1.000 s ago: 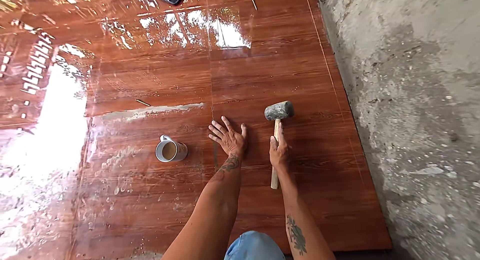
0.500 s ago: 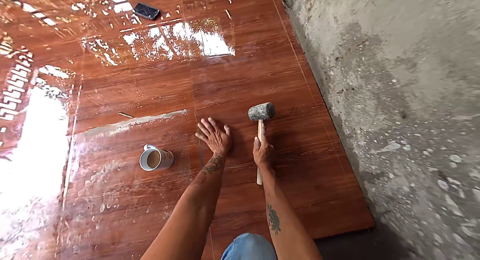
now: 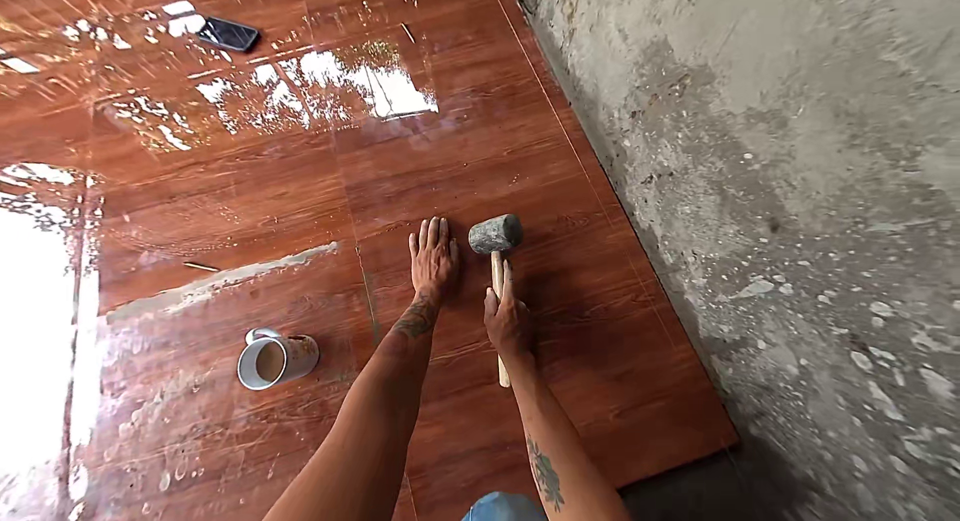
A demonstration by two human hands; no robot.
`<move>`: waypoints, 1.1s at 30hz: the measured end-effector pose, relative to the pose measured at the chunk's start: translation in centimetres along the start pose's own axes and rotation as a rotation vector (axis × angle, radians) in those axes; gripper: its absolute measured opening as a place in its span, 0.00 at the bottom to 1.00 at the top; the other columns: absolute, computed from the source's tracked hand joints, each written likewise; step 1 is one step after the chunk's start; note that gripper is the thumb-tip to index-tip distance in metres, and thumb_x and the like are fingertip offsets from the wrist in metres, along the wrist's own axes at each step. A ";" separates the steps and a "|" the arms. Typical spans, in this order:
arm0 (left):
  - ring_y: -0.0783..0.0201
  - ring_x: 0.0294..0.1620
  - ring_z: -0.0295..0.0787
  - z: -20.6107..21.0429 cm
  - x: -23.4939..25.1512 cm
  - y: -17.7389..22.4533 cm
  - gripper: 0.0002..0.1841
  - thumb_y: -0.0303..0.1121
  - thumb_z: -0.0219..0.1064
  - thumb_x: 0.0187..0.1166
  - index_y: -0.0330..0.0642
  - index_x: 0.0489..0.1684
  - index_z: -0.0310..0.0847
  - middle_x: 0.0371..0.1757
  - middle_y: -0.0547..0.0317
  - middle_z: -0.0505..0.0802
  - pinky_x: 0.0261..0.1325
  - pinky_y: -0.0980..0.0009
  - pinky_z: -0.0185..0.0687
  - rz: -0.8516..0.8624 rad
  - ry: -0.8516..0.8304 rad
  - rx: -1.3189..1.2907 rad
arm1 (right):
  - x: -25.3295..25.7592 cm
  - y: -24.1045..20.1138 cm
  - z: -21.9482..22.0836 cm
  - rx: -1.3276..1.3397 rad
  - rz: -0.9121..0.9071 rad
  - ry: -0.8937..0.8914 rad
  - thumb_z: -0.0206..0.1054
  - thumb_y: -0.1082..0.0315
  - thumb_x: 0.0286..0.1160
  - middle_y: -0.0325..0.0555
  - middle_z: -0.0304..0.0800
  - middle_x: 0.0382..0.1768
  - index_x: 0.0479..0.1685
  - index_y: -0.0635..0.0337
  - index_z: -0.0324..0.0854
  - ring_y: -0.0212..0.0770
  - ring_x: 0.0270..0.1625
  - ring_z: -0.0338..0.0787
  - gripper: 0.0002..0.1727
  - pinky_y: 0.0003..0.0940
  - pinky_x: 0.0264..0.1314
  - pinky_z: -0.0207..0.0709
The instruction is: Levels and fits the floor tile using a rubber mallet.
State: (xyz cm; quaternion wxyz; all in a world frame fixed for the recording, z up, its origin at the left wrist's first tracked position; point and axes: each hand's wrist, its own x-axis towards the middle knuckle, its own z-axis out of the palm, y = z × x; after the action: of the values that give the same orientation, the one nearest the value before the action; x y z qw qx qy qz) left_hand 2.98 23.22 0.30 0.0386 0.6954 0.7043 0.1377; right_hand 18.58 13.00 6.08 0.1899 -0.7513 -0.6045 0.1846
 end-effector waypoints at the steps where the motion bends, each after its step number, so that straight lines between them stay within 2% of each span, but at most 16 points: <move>1: 0.56 0.96 0.49 0.2 0.1 0.0 0.32 0.51 0.34 0.91 0.52 0.91 0.61 0.93 0.62 0.65 0.94 0.43 0.39 0.002 -0.008 0.003 | 0.4 -0.4 -0.5 0.005 0.039 -0.059 0.58 0.54 0.87 0.51 0.97 0.39 0.92 0.54 0.60 0.51 0.41 0.97 0.35 0.50 0.48 0.88; 3: 0.57 0.96 0.48 0.1 0.3 0.1 0.34 0.56 0.36 0.89 0.54 0.92 0.59 0.94 0.63 0.63 0.94 0.43 0.39 -0.012 -0.032 0.023 | 1.8 -1.4 -1.3 0.044 0.128 -0.176 0.59 0.53 0.88 0.54 0.96 0.48 0.91 0.58 0.60 0.53 0.52 0.96 0.35 0.50 0.59 0.86; 6: 0.57 0.96 0.48 -0.1 0.5 -0.1 0.35 0.59 0.36 0.88 0.55 0.93 0.59 0.95 0.64 0.62 0.94 0.43 0.39 -0.013 -0.051 0.035 | 4.0 -2.3 -1.9 0.178 0.247 -0.226 0.58 0.50 0.90 0.60 0.92 0.55 0.83 0.62 0.67 0.56 0.59 0.93 0.31 0.53 0.64 0.83; 9: 0.57 0.97 0.45 0.2 0.7 -0.2 0.34 0.57 0.33 0.90 0.56 0.94 0.57 0.95 0.64 0.60 0.94 0.43 0.37 0.013 -0.065 0.035 | 5.3 -2.1 -2.9 0.246 0.333 -0.115 0.56 0.46 0.90 0.59 0.92 0.51 0.71 0.61 0.77 0.56 0.55 0.93 0.28 0.55 0.60 0.84; 12: 0.56 0.97 0.43 -0.1 0.9 -0.1 0.34 0.57 0.33 0.90 0.59 0.94 0.56 0.96 0.65 0.59 0.93 0.39 0.36 0.067 -0.070 0.045 | 5.4 -1.4 -4.4 0.174 0.356 0.065 0.59 0.48 0.89 0.55 0.94 0.42 0.72 0.58 0.76 0.54 0.47 0.95 0.25 0.53 0.53 0.86; 14: 0.55 0.97 0.43 -0.3 1.0 0.1 0.34 0.59 0.33 0.89 0.59 0.94 0.55 0.96 0.65 0.58 0.92 0.38 0.36 0.070 -0.073 0.059 | 5.8 -0.2 -4.5 0.122 0.367 0.108 0.60 0.50 0.89 0.54 0.94 0.41 0.74 0.57 0.74 0.54 0.45 0.95 0.25 0.52 0.51 0.87; 17: 0.55 0.97 0.44 -0.5 1.0 0.3 0.35 0.59 0.34 0.88 0.60 0.94 0.55 0.96 0.65 0.58 0.92 0.37 0.36 0.044 -0.090 0.054 | 7.2 1.1 -4.9 0.035 0.403 -0.050 0.55 0.49 0.91 0.57 0.94 0.50 0.83 0.54 0.68 0.56 0.54 0.95 0.28 0.54 0.57 0.85; 19: 0.55 0.97 0.45 -0.6 1.2 0.2 0.34 0.59 0.34 0.88 0.61 0.94 0.56 0.96 0.65 0.59 0.92 0.37 0.36 0.035 -0.092 0.055 | 8.1 1.0 -5.6 0.052 0.394 -0.084 0.55 0.48 0.91 0.58 0.93 0.49 0.79 0.55 0.69 0.57 0.54 0.94 0.27 0.55 0.57 0.85; 22: 0.55 0.97 0.46 -0.6 1.3 0.3 0.34 0.59 0.34 0.89 0.61 0.94 0.57 0.95 0.65 0.60 0.92 0.38 0.37 0.034 -0.088 0.054 | 7.9 0.8 -5.1 0.019 0.391 -0.056 0.54 0.47 0.91 0.54 0.94 0.45 0.76 0.56 0.71 0.54 0.51 0.95 0.27 0.51 0.54 0.86; 25: 0.55 0.97 0.45 -0.6 1.3 0.3 0.34 0.59 0.33 0.89 0.62 0.94 0.56 0.96 0.66 0.59 0.92 0.38 0.37 0.032 -0.090 0.063 | 8.9 0.8 -5.7 0.059 0.433 -0.146 0.53 0.47 0.92 0.57 0.93 0.50 0.74 0.57 0.72 0.55 0.56 0.93 0.26 0.54 0.58 0.85; 27: 0.55 0.97 0.44 -0.5 1.4 0.3 0.34 0.59 0.33 0.89 0.62 0.94 0.56 0.96 0.66 0.59 0.93 0.39 0.36 0.025 -0.100 0.069 | 9.1 0.8 -5.9 0.071 0.422 -0.091 0.54 0.46 0.91 0.56 0.92 0.47 0.70 0.57 0.73 0.55 0.53 0.94 0.25 0.54 0.54 0.86; 29: 0.55 0.97 0.45 -0.4 1.5 0.3 0.34 0.58 0.34 0.89 0.60 0.93 0.58 0.95 0.64 0.60 0.93 0.39 0.35 0.026 -0.089 0.056 | 8.8 1.0 -5.6 0.053 0.419 -0.058 0.53 0.46 0.91 0.54 0.93 0.45 0.72 0.56 0.72 0.53 0.51 0.95 0.26 0.51 0.54 0.86; 31: 0.56 0.96 0.48 -0.3 1.2 0.1 0.34 0.58 0.35 0.89 0.57 0.91 0.61 0.94 0.64 0.63 0.93 0.41 0.37 0.021 -0.067 0.037 | 8.7 1.3 -5.6 0.047 0.451 -0.124 0.53 0.46 0.91 0.55 0.93 0.48 0.73 0.56 0.72 0.54 0.54 0.95 0.26 0.53 0.56 0.86; 33: 0.57 0.96 0.50 -0.4 1.2 0.1 0.34 0.59 0.36 0.88 0.57 0.90 0.63 0.93 0.64 0.65 0.92 0.41 0.39 0.015 -0.050 0.040 | 9.1 1.4 -6.5 0.078 0.454 -0.142 0.53 0.46 0.91 0.56 0.92 0.47 0.69 0.57 0.73 0.55 0.54 0.93 0.25 0.54 0.55 0.85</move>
State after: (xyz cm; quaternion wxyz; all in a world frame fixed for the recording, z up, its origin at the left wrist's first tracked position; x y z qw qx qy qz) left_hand 2.94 24.35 0.90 0.0414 0.7044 0.7005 0.1066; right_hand 24.87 21.27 10.58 0.1294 -0.8453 -0.4243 0.2978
